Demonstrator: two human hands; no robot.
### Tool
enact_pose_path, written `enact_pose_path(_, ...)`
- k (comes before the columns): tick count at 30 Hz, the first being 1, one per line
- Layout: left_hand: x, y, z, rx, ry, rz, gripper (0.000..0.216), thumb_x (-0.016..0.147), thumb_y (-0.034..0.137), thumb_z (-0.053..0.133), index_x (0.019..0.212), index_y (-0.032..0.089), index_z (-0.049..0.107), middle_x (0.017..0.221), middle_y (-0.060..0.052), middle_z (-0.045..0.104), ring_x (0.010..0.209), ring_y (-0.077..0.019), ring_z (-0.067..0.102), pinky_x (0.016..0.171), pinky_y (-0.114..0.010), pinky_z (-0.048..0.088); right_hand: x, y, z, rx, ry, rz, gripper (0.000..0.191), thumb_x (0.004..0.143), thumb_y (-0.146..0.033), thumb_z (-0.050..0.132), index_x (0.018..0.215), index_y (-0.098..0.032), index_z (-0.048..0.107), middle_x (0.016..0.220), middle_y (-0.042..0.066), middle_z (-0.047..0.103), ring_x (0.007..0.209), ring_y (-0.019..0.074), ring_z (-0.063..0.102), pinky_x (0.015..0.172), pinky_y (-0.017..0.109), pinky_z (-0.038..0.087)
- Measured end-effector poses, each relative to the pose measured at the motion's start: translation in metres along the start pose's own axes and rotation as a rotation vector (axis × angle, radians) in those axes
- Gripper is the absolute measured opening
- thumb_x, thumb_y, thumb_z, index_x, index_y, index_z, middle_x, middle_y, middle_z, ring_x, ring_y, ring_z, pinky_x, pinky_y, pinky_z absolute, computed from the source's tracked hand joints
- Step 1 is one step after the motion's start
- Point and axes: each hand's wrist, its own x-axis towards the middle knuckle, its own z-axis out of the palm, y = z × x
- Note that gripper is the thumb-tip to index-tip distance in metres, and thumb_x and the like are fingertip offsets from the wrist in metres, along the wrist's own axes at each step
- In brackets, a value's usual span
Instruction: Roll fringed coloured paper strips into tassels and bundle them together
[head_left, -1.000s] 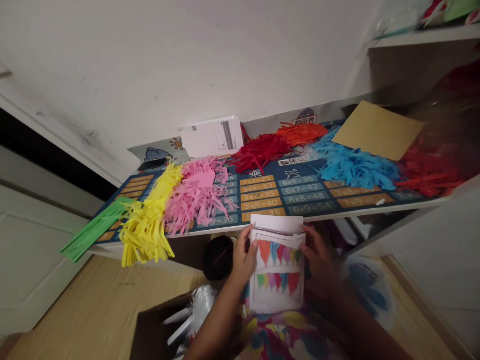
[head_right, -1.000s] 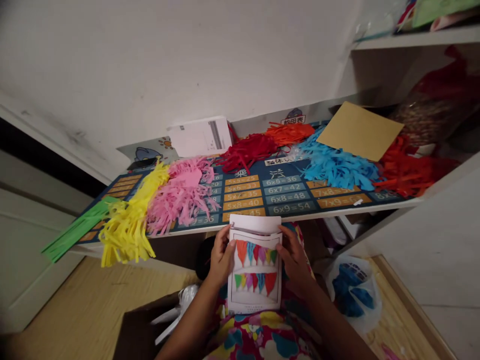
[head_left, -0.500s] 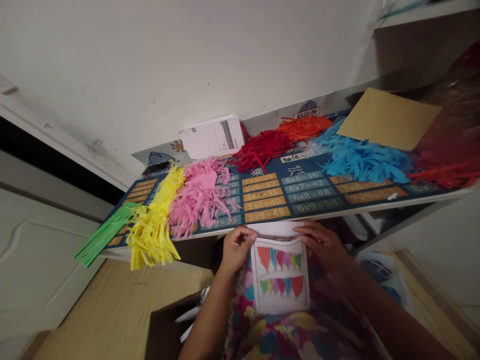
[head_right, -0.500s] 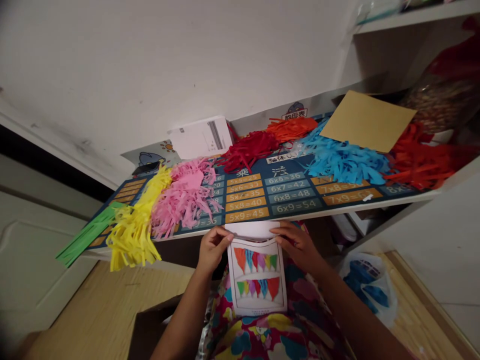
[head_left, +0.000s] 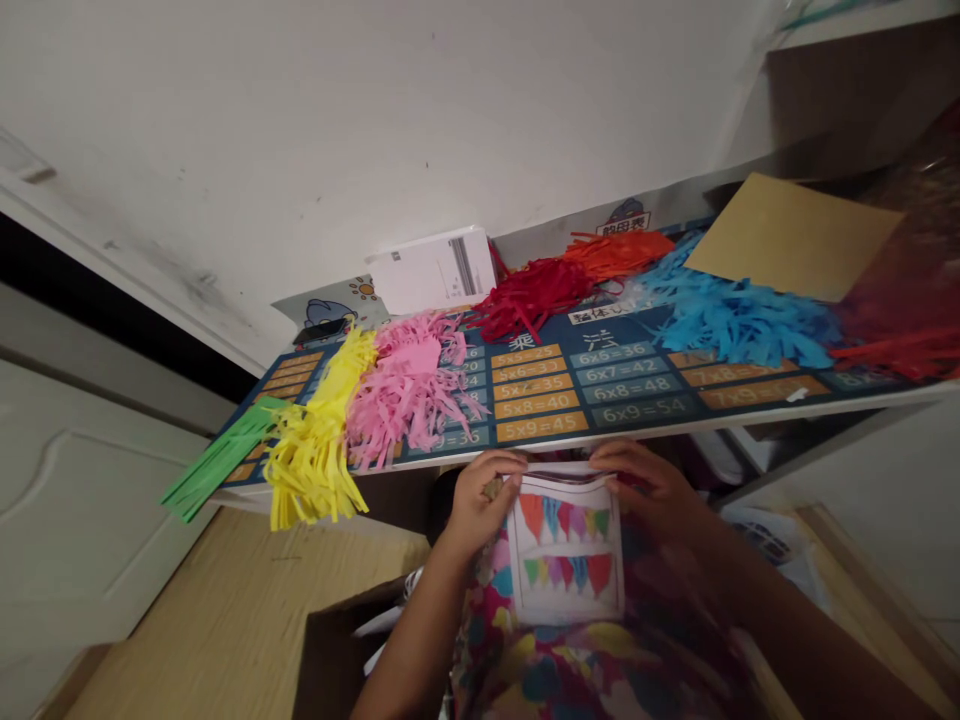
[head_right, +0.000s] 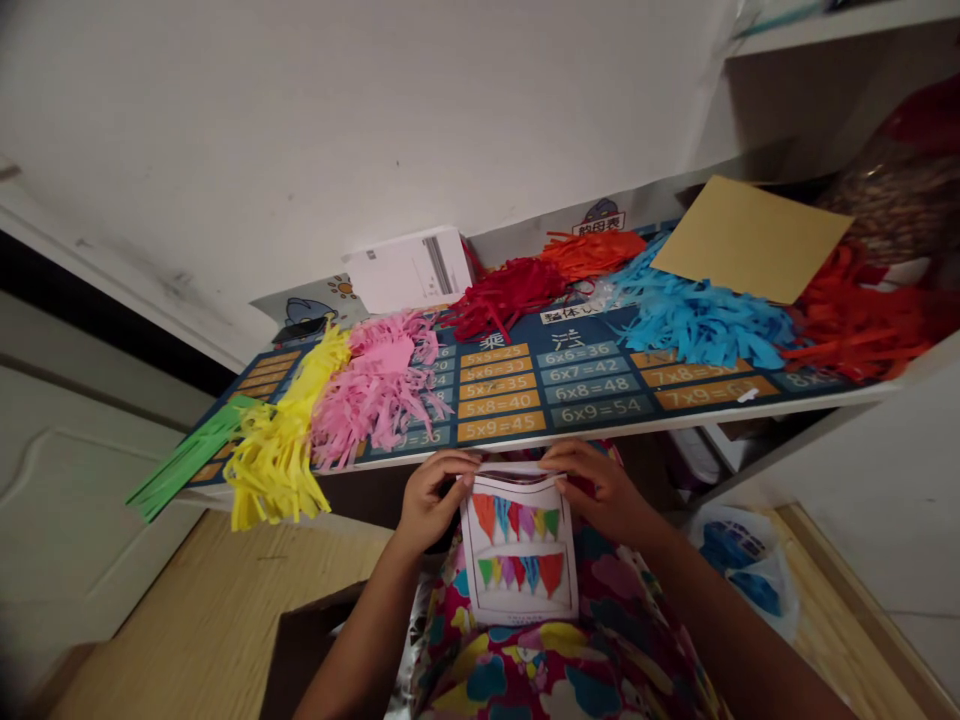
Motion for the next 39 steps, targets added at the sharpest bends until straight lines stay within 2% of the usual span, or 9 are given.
enact_pose_path(3, 0.001, 0.007, 0.002, -0.008, -0.034, 0.007, 0.011, 0.091, 0.025, 0.062, 0.09, 0.019, 0.071, 0.099, -0.009, 0.077, 0.094, -0.0199, 0.072, 0.086, -0.034, 0.055, 0.003, -0.005, 0.003, 0.077, -0.028, 0.018, 0.024, 0.09, -0.043, 0.063, 0.098, -0.024, 0.075, 0.118, 0.01, 0.071, 0.111, 0.0248, 0.065, 0.098, 0.042, 0.051)
enact_pose_path(6, 0.003, 0.015, 0.008, -0.04, 0.051, -0.087, 0.014, 0.088, 0.029, 0.066, 0.079, 0.018, 0.068, 0.093, -0.009, 0.077, 0.087, -0.0199, 0.073, 0.082, -0.032, 0.056, 0.007, -0.014, 0.011, 0.124, 0.057, 0.181, 0.03, 0.089, -0.048, 0.062, 0.084, -0.021, 0.074, 0.111, 0.01, 0.074, 0.102, 0.0255, 0.069, 0.092, 0.041, 0.054)
enact_pose_path(8, 0.004, 0.022, 0.009, -0.041, 0.067, -0.179, 0.015, 0.087, 0.031, 0.068, 0.08, 0.018, 0.069, 0.093, -0.008, 0.078, 0.086, -0.0201, 0.073, 0.08, -0.031, 0.056, 0.011, -0.022, 0.014, 0.124, 0.101, 0.275, 0.029, 0.086, -0.049, 0.065, 0.089, -0.021, 0.074, 0.104, 0.009, 0.076, 0.095, 0.0248, 0.071, 0.086, 0.039, 0.057)
enact_pose_path(11, 0.006, 0.03, 0.003, 0.002, -0.029, -0.279, 0.019, 0.086, 0.034, 0.069, 0.096, 0.019, 0.073, 0.097, -0.007, 0.078, 0.089, -0.0211, 0.072, 0.083, -0.031, 0.055, 0.014, -0.033, 0.011, 0.112, -0.004, 0.369, 0.041, 0.08, -0.05, 0.068, 0.108, -0.021, 0.075, 0.104, 0.009, 0.077, 0.091, 0.0269, 0.072, 0.079, 0.039, 0.059)
enact_pose_path(14, 0.004, 0.035, -0.003, 0.033, -0.072, -0.297, 0.022, 0.087, 0.037, 0.069, 0.1, 0.021, 0.076, 0.097, -0.006, 0.078, 0.088, -0.0214, 0.071, 0.084, -0.032, 0.055, 0.015, -0.04, 0.003, 0.062, -0.076, 0.42, 0.039, 0.08, -0.051, 0.067, 0.104, -0.022, 0.078, 0.101, 0.009, 0.078, 0.089, 0.0283, 0.073, 0.079, 0.04, 0.059)
enact_pose_path(21, -0.003, 0.041, -0.001, -0.014, -0.033, -0.338, 0.023, 0.087, 0.037, 0.068, 0.099, 0.02, 0.077, 0.095, -0.006, 0.079, 0.086, -0.0219, 0.072, 0.08, -0.03, 0.055, 0.01, -0.049, 0.003, 0.034, -0.05, 0.431, 0.04, 0.08, -0.054, 0.067, 0.099, -0.022, 0.08, 0.097, 0.008, 0.078, 0.085, 0.0274, 0.073, 0.076, 0.037, 0.059)
enact_pose_path(30, 0.0, 0.055, 0.001, 0.009, -0.033, -0.312, 0.016, 0.086, 0.033, 0.069, 0.092, 0.021, 0.077, 0.091, -0.005, 0.079, 0.083, -0.0209, 0.072, 0.079, -0.03, 0.055, 0.014, -0.055, -0.005, -0.041, -0.188, 0.325, 0.036, 0.086, -0.051, 0.064, 0.107, -0.026, 0.079, 0.104, 0.005, 0.078, 0.092, 0.0272, 0.073, 0.08, 0.037, 0.059)
enact_pose_path(35, -0.004, 0.062, 0.009, -0.082, -0.03, -0.337, 0.021, 0.083, 0.029, 0.072, 0.101, 0.018, 0.072, 0.093, -0.006, 0.078, 0.085, -0.0197, 0.072, 0.08, -0.028, 0.055, 0.028, -0.07, -0.003, -0.313, -0.352, 0.097, 0.03, 0.093, -0.048, 0.057, 0.115, -0.037, 0.074, 0.107, -0.002, 0.077, 0.096, 0.025, 0.073, 0.08, 0.035, 0.056)
enact_pose_path(39, -0.009, 0.066, 0.008, -0.186, -0.009, -0.375, 0.027, 0.081, 0.028, 0.073, 0.106, 0.017, 0.067, 0.099, -0.008, 0.076, 0.09, -0.0208, 0.072, 0.083, -0.029, 0.055, 0.028, -0.075, 0.004, -0.444, -0.302, -0.045, 0.03, 0.095, -0.044, 0.054, 0.114, -0.036, 0.075, 0.102, -0.001, 0.078, 0.088, 0.0244, 0.073, 0.073, 0.034, 0.055)
